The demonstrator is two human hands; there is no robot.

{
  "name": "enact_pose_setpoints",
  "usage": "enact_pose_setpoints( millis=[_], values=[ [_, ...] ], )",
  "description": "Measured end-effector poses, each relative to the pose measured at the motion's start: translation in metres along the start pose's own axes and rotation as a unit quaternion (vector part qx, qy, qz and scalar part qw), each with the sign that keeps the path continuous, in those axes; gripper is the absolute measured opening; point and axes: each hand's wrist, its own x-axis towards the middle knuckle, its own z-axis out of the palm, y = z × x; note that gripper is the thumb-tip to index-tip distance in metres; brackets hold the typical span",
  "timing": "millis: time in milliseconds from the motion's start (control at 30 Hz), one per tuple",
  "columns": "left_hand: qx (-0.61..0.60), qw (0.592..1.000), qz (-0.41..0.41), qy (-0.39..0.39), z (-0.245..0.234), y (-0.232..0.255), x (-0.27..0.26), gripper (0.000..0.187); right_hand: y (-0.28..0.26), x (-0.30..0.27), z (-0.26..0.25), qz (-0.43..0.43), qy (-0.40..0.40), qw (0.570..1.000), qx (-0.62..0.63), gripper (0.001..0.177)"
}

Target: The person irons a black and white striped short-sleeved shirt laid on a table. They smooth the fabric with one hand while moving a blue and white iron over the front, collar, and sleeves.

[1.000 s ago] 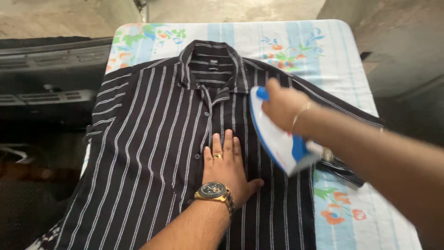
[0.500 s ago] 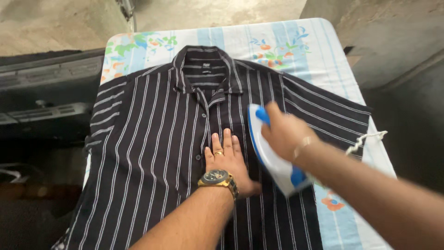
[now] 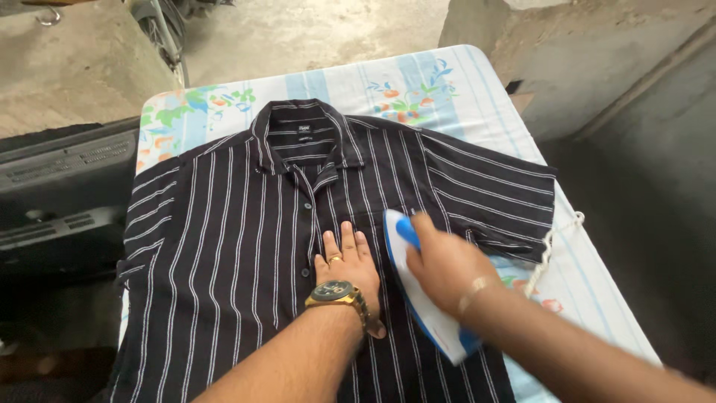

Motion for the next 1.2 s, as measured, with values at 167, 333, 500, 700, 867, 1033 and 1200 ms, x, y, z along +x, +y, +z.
enact_pose_setpoints(
  millis=[167,333,500,700,867,1033,1200],
  values=[
    [-0.013,1.000,0.012,0.004,0.001,-0.007,-0.003,0.159,-0.001,-0.041,0.010,0.002,-0.019,1.000,-0.018,0.042],
    [-0.005,1.000,0.006,-0.001,0.001,-0.003,-0.004,0.158,-0.005,0.001,0.013,0.022,0.012,0.999,-0.035,0.026],
    [-0.002,1.000,-0.002,-0.008,-0.003,-0.001,-0.004,0.159,-0.002,0.004,0.013,0.013,0.017,1.000,-0.020,0.026],
    [0.001,1.000,0.001,-0.012,-0.004,-0.002,-0.004,0.159,-0.010,-0.042,0.013,0.049,-0.021,0.998,-0.045,0.033],
    [0.009,1.000,-0.002,-0.020,-0.002,0.000,-0.001,0.159,-0.010,-0.005,0.014,0.081,0.009,0.996,-0.036,0.028],
    [0.008,1.000,-0.002,-0.007,0.001,-0.001,-0.001,0.159,-0.002,-0.017,0.017,0.049,0.018,0.999,-0.010,0.028],
    [0.010,1.000,-0.001,-0.012,-0.002,-0.002,0.000,0.159,-0.002,-0.056,0.023,0.070,-0.014,0.997,-0.036,0.038]
  ],
)
